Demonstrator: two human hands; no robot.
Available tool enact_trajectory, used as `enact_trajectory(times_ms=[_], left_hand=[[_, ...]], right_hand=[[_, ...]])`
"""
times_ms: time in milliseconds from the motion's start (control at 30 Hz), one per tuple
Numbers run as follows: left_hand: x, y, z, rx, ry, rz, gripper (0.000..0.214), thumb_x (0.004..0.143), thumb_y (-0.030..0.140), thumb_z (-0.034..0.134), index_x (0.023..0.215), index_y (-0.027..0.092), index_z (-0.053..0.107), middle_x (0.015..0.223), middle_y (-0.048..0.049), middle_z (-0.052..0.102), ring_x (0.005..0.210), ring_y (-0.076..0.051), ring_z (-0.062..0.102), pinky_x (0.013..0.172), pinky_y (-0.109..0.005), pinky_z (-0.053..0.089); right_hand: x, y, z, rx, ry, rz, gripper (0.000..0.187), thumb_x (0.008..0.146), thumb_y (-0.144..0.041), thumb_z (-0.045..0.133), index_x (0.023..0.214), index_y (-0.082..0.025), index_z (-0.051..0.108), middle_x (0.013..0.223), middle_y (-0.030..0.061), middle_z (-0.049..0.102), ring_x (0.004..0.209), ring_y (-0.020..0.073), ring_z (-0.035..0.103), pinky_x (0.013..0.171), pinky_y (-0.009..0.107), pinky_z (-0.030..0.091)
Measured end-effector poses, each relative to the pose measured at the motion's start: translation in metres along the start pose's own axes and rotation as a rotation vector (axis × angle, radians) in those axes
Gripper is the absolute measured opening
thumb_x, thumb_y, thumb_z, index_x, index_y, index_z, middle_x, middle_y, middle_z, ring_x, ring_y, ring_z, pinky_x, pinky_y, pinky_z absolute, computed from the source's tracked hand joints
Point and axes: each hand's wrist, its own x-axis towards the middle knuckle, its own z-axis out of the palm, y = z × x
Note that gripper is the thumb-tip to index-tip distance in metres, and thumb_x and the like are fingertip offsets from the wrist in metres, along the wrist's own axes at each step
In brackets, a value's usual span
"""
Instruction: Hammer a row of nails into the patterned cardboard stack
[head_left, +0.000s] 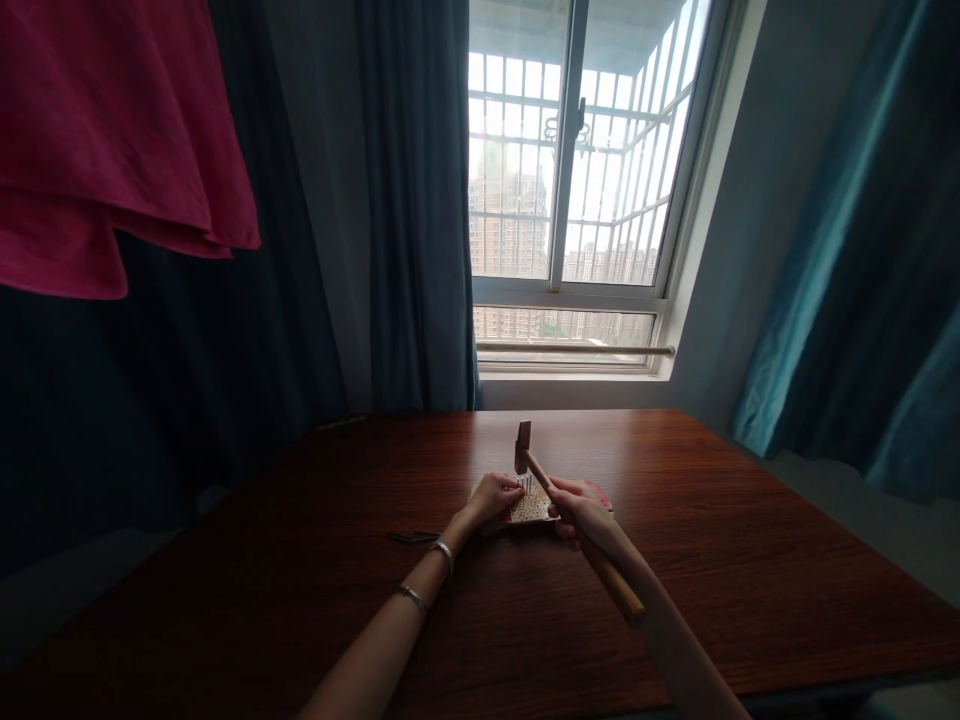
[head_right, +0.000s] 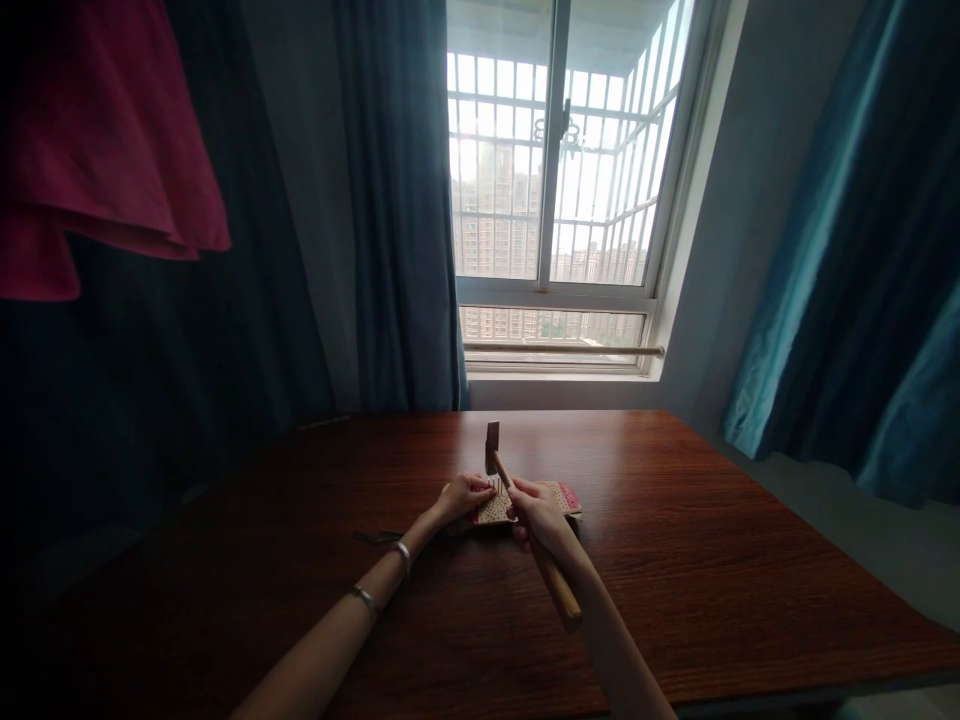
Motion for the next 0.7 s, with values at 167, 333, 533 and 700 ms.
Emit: enact_trajectory(times_ms=[167,333,533,700], left_hand=[[-0.002,0.003,-0.002,0.005,-0.004,-0.028,0.035,0.072,0.046,0.056,0.069,0.014,0.071,0.063,-0.0019,0.059,0.063,-0.013,0.049,0.054,-0.022,0.028],[0.001,-0.006,0.001,0.057,0.013,0.033,0.033,0.075,0.042,0.054,0.068,0.015,0.071,0.072,-0.0038,0.062,0.064,-0.013,0.051,0.055,-0.022,0.03],[0.005,-0.016,0.002,0.004,-0.022,0.052,0.032,0.07,0.039,0.059,0.083,0.014,0.072,0.075,-0.0045,0.064,0.066,-0.013,0.052,0.057,-0.021,0.033],[0.011,-0.029,-0.008,-0.091,-0.15,0.001,0.041,0.067,0.041,0.06,0.089,0.009,0.071,0.071,-0.0029,0.062,0.065,-0.015,0.052,0.057,-0.022,0.035]], right_hand=[[0.0,0.004,-0.001,0.014,-0.018,0.025,0.047,0.072,-0.038,0.055,0.115,-0.02,0.049,0.056,-0.0068,0.047,0.031,0.0033,0.037,0.029,0.016,0.025],[-0.005,-0.003,-0.006,0.072,-0.019,-0.06,0.048,0.071,-0.04,0.059,0.113,-0.02,0.049,0.061,-0.0059,0.048,0.032,0.0027,0.036,0.026,0.015,0.023],[-0.004,0.001,-0.029,0.135,0.19,-0.245,0.054,0.072,-0.034,0.06,0.121,-0.016,0.044,0.061,-0.0045,0.049,0.032,0.003,0.035,0.025,0.016,0.027],[0.002,0.017,-0.065,0.001,0.408,-0.281,0.057,0.071,-0.03,0.061,0.123,-0.013,0.046,0.057,-0.0031,0.053,0.033,0.0054,0.039,0.025,0.018,0.03]])
